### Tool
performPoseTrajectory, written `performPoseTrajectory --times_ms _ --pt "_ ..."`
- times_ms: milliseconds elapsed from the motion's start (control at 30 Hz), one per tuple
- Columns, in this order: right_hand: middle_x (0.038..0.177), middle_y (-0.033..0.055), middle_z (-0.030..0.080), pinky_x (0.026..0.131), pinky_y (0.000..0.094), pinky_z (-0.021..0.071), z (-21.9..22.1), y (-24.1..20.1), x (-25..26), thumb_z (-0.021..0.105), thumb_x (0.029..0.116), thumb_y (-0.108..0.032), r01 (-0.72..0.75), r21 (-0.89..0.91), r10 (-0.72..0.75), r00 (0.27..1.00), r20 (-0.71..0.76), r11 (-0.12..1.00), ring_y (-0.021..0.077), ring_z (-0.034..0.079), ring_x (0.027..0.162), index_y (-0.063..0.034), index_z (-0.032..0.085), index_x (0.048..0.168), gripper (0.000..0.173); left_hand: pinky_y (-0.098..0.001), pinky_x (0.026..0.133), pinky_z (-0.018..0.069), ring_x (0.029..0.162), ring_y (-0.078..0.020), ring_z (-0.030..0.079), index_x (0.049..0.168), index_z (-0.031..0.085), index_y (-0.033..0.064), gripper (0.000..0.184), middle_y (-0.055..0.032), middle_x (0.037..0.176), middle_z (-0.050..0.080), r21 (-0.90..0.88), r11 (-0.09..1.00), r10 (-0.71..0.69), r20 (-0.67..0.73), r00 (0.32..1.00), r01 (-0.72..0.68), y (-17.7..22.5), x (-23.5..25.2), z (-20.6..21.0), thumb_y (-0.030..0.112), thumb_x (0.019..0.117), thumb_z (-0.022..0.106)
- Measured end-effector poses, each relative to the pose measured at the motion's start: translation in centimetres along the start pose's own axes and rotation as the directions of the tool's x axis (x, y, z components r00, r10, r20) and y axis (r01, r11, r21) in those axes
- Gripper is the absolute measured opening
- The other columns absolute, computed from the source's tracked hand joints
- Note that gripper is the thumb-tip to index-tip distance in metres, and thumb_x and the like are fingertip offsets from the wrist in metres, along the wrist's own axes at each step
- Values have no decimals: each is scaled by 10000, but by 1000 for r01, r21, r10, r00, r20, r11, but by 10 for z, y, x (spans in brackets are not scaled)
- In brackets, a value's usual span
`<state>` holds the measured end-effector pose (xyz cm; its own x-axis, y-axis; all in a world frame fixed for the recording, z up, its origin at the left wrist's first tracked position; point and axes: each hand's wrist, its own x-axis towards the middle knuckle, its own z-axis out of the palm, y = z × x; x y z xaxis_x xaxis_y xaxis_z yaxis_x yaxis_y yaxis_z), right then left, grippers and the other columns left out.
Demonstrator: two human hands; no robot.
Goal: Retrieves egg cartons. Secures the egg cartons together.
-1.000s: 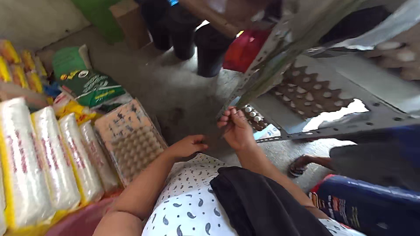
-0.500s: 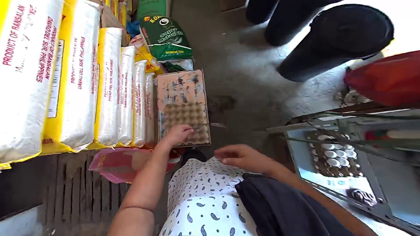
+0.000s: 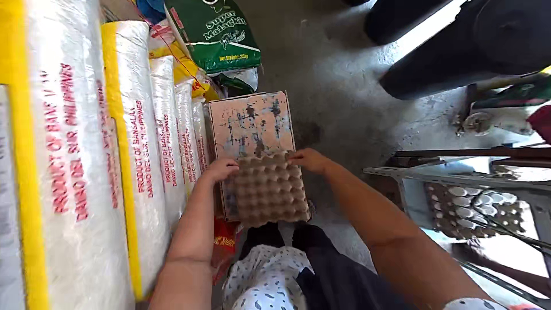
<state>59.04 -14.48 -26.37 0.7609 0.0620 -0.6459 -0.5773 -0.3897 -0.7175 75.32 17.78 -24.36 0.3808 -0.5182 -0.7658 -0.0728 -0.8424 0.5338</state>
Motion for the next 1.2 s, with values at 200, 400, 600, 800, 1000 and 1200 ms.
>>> performPoseTrajectory --times_ms 200,400,600,800,1000,1200 --pt "1166 232 706 1042 647 450 -17 72 90 636 1035 -308 -208 -239 188 977 -101 948 412 644 1157 -34 750 1140 315 -588 1046 492 1165 -360 667 1298 648 26 348 -216 1225 692 -157 950 -300 -207 931 270 -86 109 14 265 1102 487" --pt "1255 226 666 1050 622 464 -21 118 132 648 1027 -228 -166 -334 157 986 -52 928 411 620 1204 -57 736 1200 258 -579 1080 468 1249 -384 617 1374 589 4 419 -243 1315 645 -329 845 -483 -132 865 422 -120 142 50 298 1116 439" --pt "1275 297 628 1003 599 488 5 134 138 411 1128 -308 -567 48 569 820 -64 823 422 649 1134 28 613 1327 440 -455 892 534 993 -284 646 1341 572 -1 363 -218 1185 644 -541 714 -559 -60 827 444 -115 133 65 258 1114 460" --pt "1411 322 550 1138 648 352 24 119 134 368 1134 -256 -563 75 564 826 10 823 461 493 1368 80 578 1354 454 -556 1049 473 1228 -373 607 1336 589 -26 390 -270 1298 629 -437 769 -551 -83 830 466 -111 127 80 260 1116 441" --pt "1421 283 551 1112 583 407 38 123 119 333 1141 -284 -495 431 562 826 -35 754 400 532 1332 19 503 1450 465 -527 1038 486 1202 -350 615 1341 561 -54 405 -276 1289 623 -541 754 -496 -99 862 372 -115 121 90 245 1129 389" --pt "1304 241 626 1024 561 487 46 137 109 373 1127 -349 -435 569 573 816 -78 698 352 616 1198 -20 537 1414 466 -429 931 547 1045 -246 654 1301 564 -47 360 -219 1174 653 -725 639 -485 -121 866 256 -122 115 101 220 1128 396"
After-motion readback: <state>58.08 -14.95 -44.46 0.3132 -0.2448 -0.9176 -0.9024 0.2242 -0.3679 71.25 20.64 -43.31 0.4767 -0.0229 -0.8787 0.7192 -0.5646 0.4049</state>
